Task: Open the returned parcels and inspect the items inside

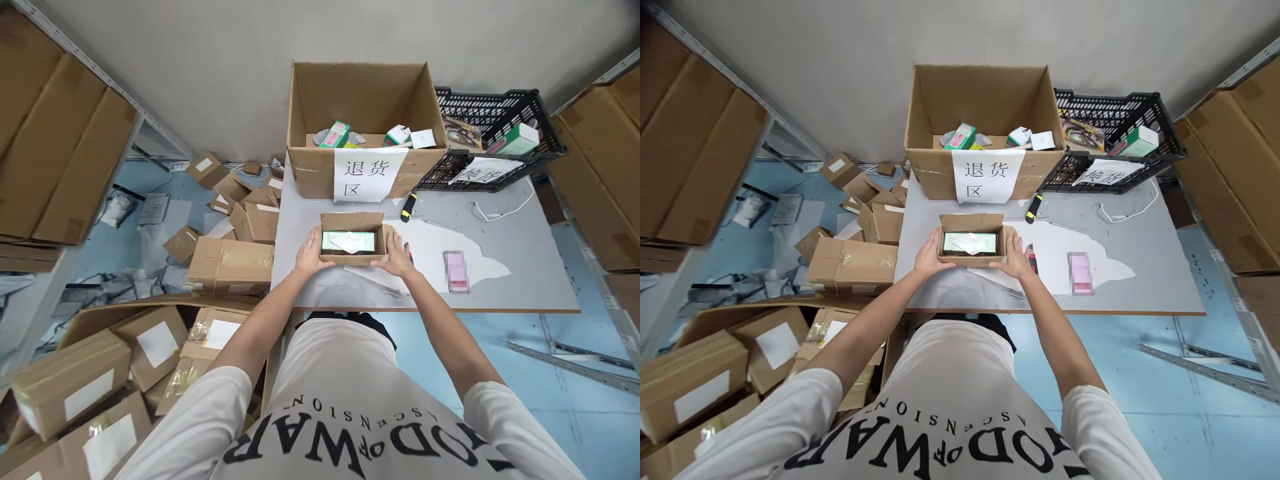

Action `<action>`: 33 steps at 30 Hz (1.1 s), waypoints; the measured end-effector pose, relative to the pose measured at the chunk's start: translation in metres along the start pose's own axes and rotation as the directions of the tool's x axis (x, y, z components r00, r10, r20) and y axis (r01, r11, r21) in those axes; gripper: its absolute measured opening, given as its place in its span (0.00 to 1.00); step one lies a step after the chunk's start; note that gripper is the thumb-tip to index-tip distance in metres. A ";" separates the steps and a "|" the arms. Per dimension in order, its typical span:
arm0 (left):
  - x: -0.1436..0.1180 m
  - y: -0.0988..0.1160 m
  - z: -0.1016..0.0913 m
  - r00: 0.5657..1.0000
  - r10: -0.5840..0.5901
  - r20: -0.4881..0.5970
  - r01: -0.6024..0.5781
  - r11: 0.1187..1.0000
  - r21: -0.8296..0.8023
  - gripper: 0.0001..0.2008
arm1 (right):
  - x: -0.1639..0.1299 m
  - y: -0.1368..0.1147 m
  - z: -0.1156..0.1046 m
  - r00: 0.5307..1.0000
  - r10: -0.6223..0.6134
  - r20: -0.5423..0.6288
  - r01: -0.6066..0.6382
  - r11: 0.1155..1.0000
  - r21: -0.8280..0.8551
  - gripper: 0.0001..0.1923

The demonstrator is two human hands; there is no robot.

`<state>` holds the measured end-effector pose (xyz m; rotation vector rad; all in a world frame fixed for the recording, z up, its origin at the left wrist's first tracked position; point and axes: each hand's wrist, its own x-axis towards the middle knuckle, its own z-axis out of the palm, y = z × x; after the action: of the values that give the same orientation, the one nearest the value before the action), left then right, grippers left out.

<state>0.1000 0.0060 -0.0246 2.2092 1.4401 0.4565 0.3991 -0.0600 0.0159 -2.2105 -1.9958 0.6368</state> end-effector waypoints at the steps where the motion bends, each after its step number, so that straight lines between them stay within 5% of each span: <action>1: -0.001 0.001 0.001 1.000 0.003 -0.002 -0.003 1.000 0.003 0.63 | 0.000 -0.003 -0.009 0.998 -0.027 -0.060 0.023 0.998 -0.064 0.48; 4: -0.002 0.002 0.001 1.000 0.007 -0.005 -0.007 1.000 0.004 0.63 | 0.007 -0.026 -0.030 0.968 -0.215 -0.127 0.191 0.965 -0.178 0.30; 7: -0.001 0.002 0.000 1.000 -0.002 -0.001 0.002 1.000 0.006 0.63 | 0.030 -0.059 -0.031 0.933 -0.354 0.067 0.360 0.914 -0.186 0.24; 14: -0.003 0.006 -0.006 0.998 -0.029 0.049 0.026 0.998 0.051 0.64 | 0.066 -0.089 -0.003 0.961 -0.172 0.218 0.216 0.956 -0.197 0.22; 24: -0.003 0.015 -0.020 0.991 -0.069 0.116 0.059 0.994 0.092 0.65 | 0.062 -0.077 0.002 0.967 -0.213 0.142 0.222 0.974 -0.051 0.09; 28: 0.001 0.025 -0.036 0.993 -0.114 0.039 0.112 0.992 0.051 0.49 | 0.056 -0.095 -0.013 0.954 -0.297 0.035 0.290 0.948 0.129 0.07; 33: 0.002 0.038 -0.062 0.979 -0.109 -0.171 0.066 0.969 -0.237 0.19 | 0.043 -0.135 -0.034 0.918 -0.375 -0.131 0.391 0.798 0.459 0.08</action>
<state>0.0985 0.0065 0.0480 1.9530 1.4871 0.7732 0.2886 0.0072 0.0827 -1.4683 -1.9194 0.9048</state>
